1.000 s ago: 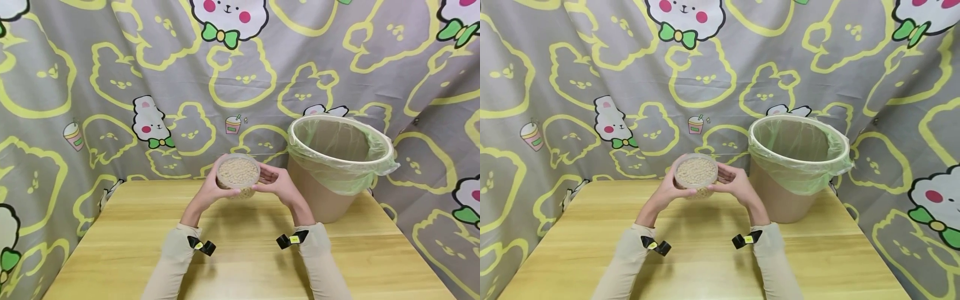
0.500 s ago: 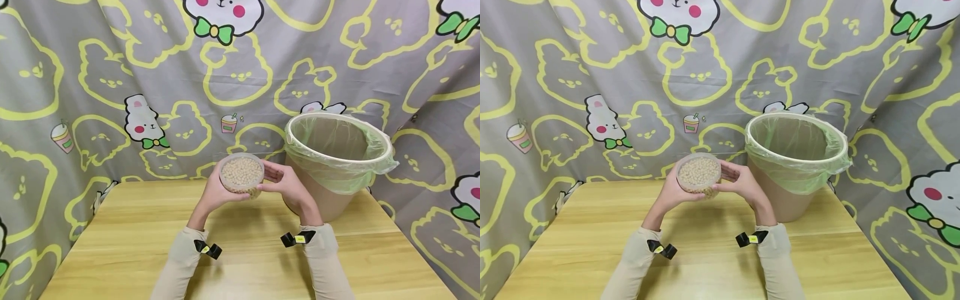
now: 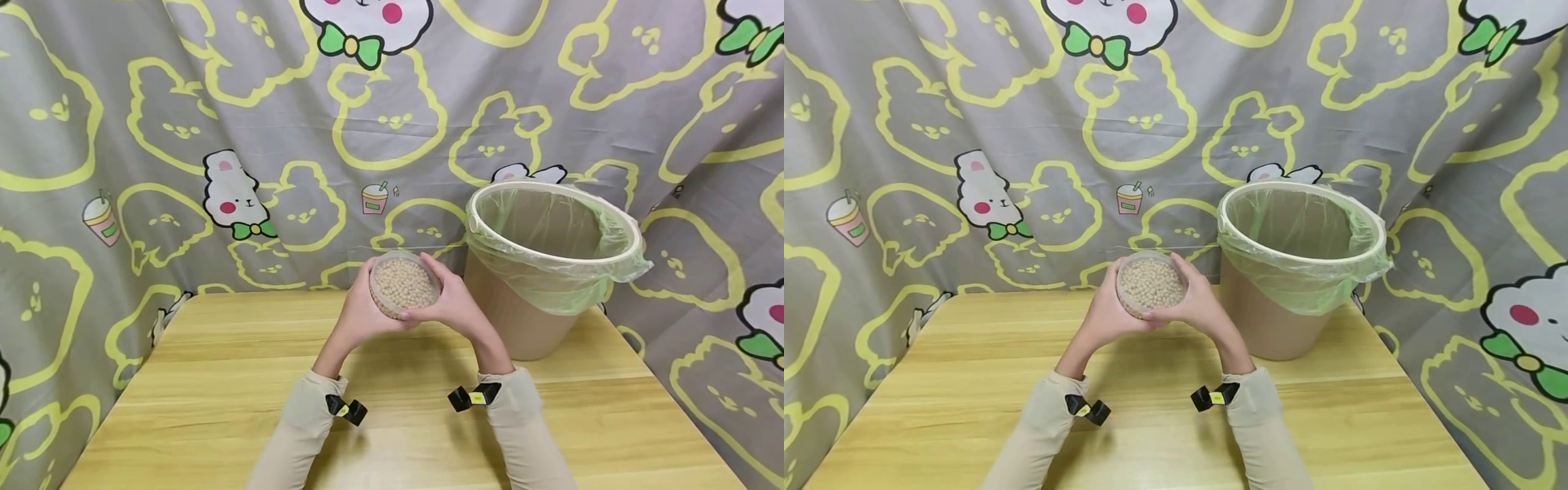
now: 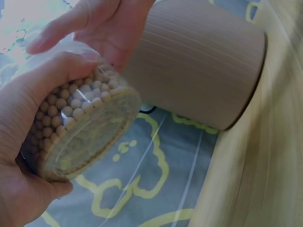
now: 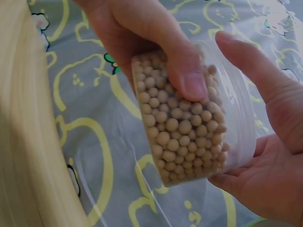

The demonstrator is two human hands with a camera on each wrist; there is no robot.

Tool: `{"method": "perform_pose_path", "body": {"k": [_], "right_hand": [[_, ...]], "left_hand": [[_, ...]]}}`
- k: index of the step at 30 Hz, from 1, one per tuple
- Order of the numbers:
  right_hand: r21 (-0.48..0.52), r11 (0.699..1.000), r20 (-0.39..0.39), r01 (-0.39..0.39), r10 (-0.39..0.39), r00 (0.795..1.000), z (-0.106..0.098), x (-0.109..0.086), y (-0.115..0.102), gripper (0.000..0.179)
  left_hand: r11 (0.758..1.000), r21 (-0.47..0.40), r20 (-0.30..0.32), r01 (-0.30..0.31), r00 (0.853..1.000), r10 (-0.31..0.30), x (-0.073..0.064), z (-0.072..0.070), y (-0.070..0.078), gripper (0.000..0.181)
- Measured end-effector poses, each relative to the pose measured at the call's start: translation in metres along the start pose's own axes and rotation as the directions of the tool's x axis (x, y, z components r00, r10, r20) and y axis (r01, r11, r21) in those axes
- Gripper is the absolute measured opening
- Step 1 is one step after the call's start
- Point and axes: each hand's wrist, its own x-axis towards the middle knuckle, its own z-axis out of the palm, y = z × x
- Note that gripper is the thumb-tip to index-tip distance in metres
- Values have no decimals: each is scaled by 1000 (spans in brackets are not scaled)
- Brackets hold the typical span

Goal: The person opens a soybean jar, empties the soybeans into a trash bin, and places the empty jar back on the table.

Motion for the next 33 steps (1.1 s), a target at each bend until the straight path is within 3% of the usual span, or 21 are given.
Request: {"method": "perform_pose_path", "body": {"k": [7, 11, 14, 17, 20, 23, 25, 28, 33], "right_hand": [[-109, 994, -92, 31, -41, 995, 7, -1, -2, 114], [-147, 987, -114, 57, -75, 991, 7, -2, -4, 112], [-163, 984, -99, 68, -85, 991, 7, -3, -6, 111], [-171, 980, -44, 101, -110, 993, 5, -3, -7, 108], [-144, 977, 41, 157, -153, 987, -1, -4, -7, 105], [-72, 979, 125, 191, -182, 975, -7, -5, -8, 104], [-11, 982, 158, 186, -182, 971, -9, -5, -8, 103], [63, 986, 148, 153, -161, 976, -8, -4, -6, 100], [41, 998, -1, 57, -57, 998, 3, -2, -5, 97]], "left_hand": [[999, 0, 42, 46, 998, -46, -1, -5, 1, 123], [999, -47, 66, 19, 998, -15, 0, -7, -1, 120], [992, -123, 118, -4, 993, 19, 2, -11, -6, 118], [977, -214, 200, -19, 978, 63, 2, -17, -12, 118], [955, -294, 279, -36, 952, 122, 4, -22, -17, 118], [928, -369, 334, -44, 926, 177, 5, -25, -19, 115], [914, -404, 347, -36, 918, 190, 5, -26, -20, 113], [909, -417, 318, -15, 934, 161, 4, -24, -19, 110], [956, -292, 148, 39, 989, 5, 1, -17, -15, 111]]}}
